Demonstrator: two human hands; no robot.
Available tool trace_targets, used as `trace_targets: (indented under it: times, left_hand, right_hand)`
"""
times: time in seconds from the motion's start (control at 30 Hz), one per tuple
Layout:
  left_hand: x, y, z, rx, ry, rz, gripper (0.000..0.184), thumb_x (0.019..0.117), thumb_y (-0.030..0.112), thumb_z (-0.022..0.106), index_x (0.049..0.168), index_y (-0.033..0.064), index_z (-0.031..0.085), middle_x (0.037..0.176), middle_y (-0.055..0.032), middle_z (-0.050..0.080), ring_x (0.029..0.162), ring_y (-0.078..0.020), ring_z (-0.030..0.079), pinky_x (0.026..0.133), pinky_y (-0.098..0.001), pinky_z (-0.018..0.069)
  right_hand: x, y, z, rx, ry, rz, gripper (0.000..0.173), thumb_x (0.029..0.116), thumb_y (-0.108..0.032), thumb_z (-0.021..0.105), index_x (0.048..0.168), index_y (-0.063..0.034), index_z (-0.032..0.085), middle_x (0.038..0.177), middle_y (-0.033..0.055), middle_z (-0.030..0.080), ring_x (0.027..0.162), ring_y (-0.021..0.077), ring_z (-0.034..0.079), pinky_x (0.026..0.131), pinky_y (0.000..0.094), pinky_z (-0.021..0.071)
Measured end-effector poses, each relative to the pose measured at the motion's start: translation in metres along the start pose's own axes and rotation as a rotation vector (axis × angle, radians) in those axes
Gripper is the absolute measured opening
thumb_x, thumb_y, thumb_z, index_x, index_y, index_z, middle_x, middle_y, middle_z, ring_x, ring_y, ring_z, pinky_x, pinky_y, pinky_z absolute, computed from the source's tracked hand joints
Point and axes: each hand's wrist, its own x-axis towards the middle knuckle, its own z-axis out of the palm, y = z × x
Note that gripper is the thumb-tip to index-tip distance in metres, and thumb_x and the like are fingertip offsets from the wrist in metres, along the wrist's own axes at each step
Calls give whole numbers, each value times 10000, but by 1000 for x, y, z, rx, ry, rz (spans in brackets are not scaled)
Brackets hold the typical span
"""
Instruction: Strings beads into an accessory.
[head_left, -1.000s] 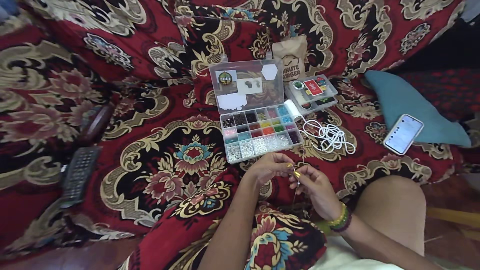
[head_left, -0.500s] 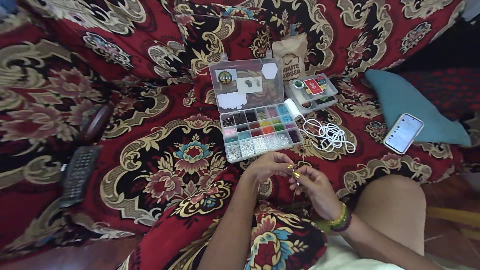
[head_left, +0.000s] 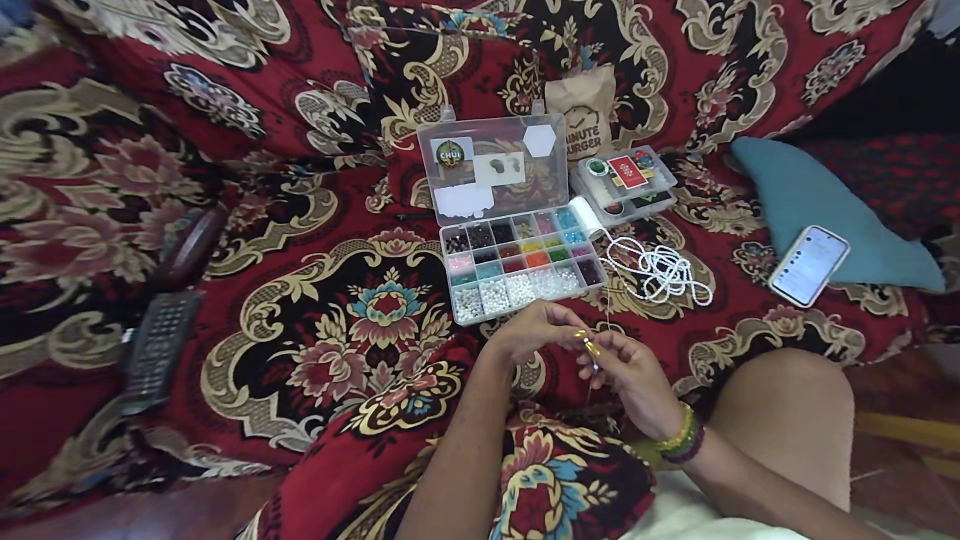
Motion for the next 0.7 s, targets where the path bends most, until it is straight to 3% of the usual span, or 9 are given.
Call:
trace_targets:
  times: [0.23, 0.43, 0.6, 0.7]
  left_hand:
    - [2, 1, 2, 50, 39, 15, 65, 907, 36, 658, 918, 80, 705, 832, 84, 700, 782, -25, 665, 770, -233, 565]
    - [2, 3, 3, 51, 59, 22, 84, 932, 27, 631, 914, 75, 697, 826, 84, 699, 784, -23, 668, 785, -233, 566]
    - [1, 6, 3, 68, 60, 13, 71, 922, 22, 643, 916, 67, 698, 825, 82, 696, 778, -16, 661, 774, -224, 561]
    - [-8, 22, 0, 242, 228, -11, 88, 958, 51, 635, 993, -8, 690, 876, 20, 682, 788, -35, 640, 785, -243, 548]
  right_hand:
    - [0, 1, -1, 45, -26, 25, 151, 1018, -44, 525, 1113, 19, 623, 914, 94, 747, 699, 127, 717, 614, 244, 598]
    - [0, 5, -5, 73, -133, 36, 206, 989, -65, 432, 1140, -8, 559, 1034, 102, 729, 836, 186, 745, 718, 314, 630]
    - [-1, 0, 1, 6, -59, 47, 161, 1041, -51, 467, 1080, 7, 612, 925, 76, 741, 770, 152, 737, 688, 285, 625]
    - [-2, -1, 0, -25, -50, 41, 156, 1034, -38, 478, 1047, 2, 629, 896, 60, 742, 753, 134, 735, 681, 267, 622]
